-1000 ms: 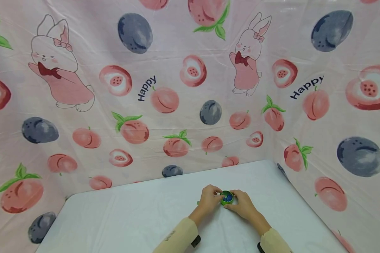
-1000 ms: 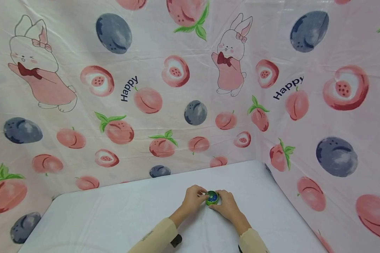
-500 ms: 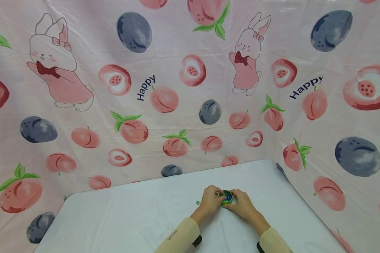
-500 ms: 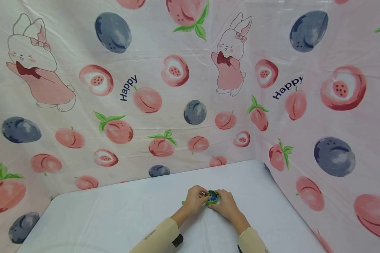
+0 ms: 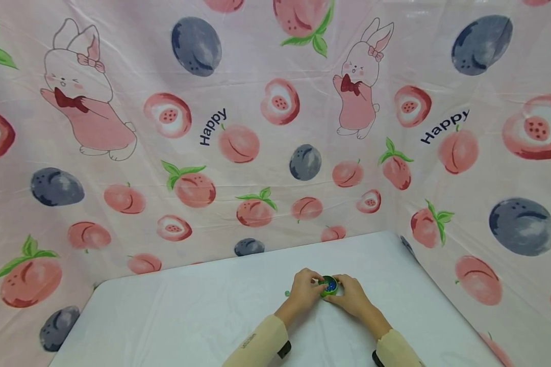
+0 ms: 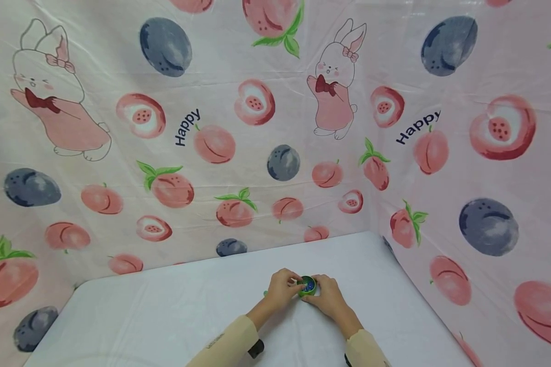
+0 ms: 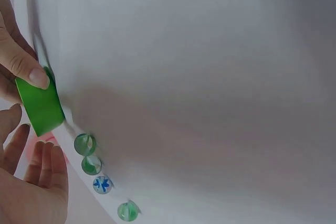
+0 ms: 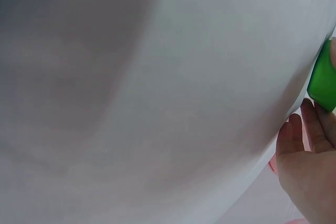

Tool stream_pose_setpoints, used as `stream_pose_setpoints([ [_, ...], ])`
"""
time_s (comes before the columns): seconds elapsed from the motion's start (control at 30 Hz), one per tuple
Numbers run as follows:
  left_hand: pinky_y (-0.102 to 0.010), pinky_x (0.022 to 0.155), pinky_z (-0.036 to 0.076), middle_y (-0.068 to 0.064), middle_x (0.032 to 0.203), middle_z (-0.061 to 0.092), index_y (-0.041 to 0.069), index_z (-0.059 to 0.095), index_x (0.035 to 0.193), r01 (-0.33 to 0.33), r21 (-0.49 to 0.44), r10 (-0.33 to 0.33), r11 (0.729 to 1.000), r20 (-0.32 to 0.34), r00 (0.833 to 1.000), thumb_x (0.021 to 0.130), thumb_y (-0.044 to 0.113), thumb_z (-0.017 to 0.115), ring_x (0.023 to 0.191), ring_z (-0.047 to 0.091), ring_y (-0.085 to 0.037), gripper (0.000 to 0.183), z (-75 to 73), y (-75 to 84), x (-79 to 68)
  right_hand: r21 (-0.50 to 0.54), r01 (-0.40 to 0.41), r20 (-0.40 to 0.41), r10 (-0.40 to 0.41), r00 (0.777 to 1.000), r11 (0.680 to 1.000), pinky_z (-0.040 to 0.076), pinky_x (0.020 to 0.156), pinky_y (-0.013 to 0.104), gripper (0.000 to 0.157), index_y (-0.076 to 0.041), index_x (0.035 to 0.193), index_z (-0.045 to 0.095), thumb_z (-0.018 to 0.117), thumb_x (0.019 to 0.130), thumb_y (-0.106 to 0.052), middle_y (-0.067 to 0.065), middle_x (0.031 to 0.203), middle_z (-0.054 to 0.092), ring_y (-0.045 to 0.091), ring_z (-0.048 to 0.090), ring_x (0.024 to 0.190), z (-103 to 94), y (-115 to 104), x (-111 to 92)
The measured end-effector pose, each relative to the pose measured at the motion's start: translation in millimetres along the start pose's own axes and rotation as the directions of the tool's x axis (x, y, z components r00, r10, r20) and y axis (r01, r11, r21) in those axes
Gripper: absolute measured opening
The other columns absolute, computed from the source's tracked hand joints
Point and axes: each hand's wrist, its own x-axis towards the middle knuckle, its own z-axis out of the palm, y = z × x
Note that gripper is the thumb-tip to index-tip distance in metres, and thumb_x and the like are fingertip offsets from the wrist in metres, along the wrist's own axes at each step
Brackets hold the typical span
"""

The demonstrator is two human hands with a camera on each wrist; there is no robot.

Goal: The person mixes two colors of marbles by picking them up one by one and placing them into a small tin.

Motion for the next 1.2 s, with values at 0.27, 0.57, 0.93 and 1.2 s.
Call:
stream_pose_setpoints([
  [0.27, -0.033, 0.078, 0.054, -0.011, 0.099, 0.068, -0.003, 0.079, 0.099, 0.028, 0.035, -0.028, 0.999, -0.019, 0.999, 0.090, 0.007, 0.083, 0.094, 0.063, -0.027, 0.014, -12.9, -11.1, -1.5, -0.016, -0.024, 0.008, 0.025, 1.000, 1.000, 0.047, 0.107, 0.061, 0.056, 0.006, 0.126, 0.066, 0.092, 0.082, -0.016, 0.019, 0.123, 0.071, 0.042, 0.061, 0.121, 1.1, 1, 1],
  [0.57, -0.034, 0.079, 0.055, -0.011, 0.100, 0.067, -0.004, 0.078, 0.102, 0.055, 0.047, -0.053, 0.997, -0.038, 0.998, 0.092, 0.009, 0.082, 0.093, 0.063, -0.026, 0.016, -29.7, -20.9, -8.1, -0.021, -0.036, 0.010, 0.036, 0.999, 0.999, 0.048, 0.106, 0.060, 0.057, 0.006, 0.128, 0.066, 0.092, 0.082, -0.017, 0.017, 0.122, 0.070, 0.040, 0.062, 0.119, 1.7, 1, 0],
  [0.93, -0.034, 0.079, 0.055, -0.011, 0.098, 0.067, -0.003, 0.078, 0.099, 0.044, 0.065, -0.039, 0.997, -0.078, 0.996, 0.090, 0.005, 0.082, 0.093, 0.064, -0.029, 0.013, -44.4, -37.5, -18.0, -0.009, -0.029, 0.011, 0.029, 1.000, 1.000, 0.047, 0.109, 0.059, 0.057, 0.007, 0.127, 0.066, 0.092, 0.082, -0.016, 0.019, 0.123, 0.070, 0.042, 0.062, 0.122, 2.0, 0, -1],
  [1.2, -0.033, 0.078, 0.054, -0.011, 0.098, 0.068, -0.004, 0.078, 0.100, 0.054, 0.067, -0.047, 0.996, -0.096, 0.994, 0.089, 0.005, 0.082, 0.092, 0.063, -0.026, 0.014, -55.4, -49.2, -23.0, -0.005, -0.035, 0.013, 0.035, 0.999, 0.999, 0.047, 0.109, 0.059, 0.058, 0.006, 0.128, 0.066, 0.092, 0.082, -0.017, 0.017, 0.123, 0.070, 0.040, 0.061, 0.122, 1.6, -1, 0],
])
